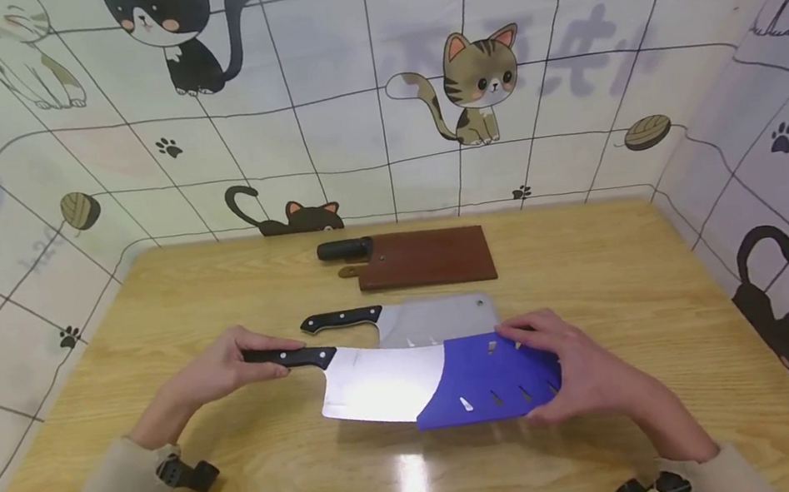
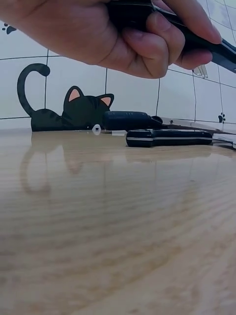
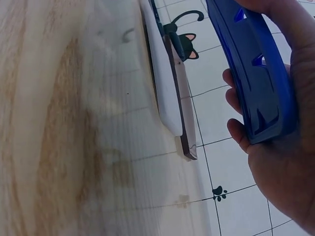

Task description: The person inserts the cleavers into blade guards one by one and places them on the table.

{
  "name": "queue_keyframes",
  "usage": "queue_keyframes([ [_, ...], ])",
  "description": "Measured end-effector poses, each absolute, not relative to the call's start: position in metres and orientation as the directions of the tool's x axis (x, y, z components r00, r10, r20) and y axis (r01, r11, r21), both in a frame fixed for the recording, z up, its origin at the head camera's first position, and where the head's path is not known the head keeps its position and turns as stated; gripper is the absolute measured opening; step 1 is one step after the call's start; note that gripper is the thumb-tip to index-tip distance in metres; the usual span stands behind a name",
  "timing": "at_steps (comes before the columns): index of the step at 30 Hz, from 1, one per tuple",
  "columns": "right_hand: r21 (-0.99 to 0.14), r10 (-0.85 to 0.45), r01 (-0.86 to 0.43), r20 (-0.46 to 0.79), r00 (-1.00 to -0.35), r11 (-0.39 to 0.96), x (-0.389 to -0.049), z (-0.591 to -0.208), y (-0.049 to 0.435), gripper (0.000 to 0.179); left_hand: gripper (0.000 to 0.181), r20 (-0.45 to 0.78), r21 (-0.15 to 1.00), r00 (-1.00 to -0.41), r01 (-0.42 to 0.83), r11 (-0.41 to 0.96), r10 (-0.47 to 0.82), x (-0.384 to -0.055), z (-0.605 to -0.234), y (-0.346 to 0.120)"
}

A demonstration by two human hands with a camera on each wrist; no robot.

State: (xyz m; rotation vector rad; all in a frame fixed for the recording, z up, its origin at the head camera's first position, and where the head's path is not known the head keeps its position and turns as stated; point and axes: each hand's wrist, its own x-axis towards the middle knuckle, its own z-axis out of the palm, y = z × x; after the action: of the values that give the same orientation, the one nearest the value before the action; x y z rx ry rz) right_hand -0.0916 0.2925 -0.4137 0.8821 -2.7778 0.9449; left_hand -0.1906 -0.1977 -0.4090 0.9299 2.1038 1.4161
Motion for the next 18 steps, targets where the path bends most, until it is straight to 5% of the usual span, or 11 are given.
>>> queue_keyframes([
  [18,-0.51,-0.535,-0.6,0.287,-0.794,0.617,-0.09,-0.414,0.292,0.104,0.035,0.008,0.895,-0.644,0.346,0.281,0.765,-0.191,-0.399,-0.197],
])
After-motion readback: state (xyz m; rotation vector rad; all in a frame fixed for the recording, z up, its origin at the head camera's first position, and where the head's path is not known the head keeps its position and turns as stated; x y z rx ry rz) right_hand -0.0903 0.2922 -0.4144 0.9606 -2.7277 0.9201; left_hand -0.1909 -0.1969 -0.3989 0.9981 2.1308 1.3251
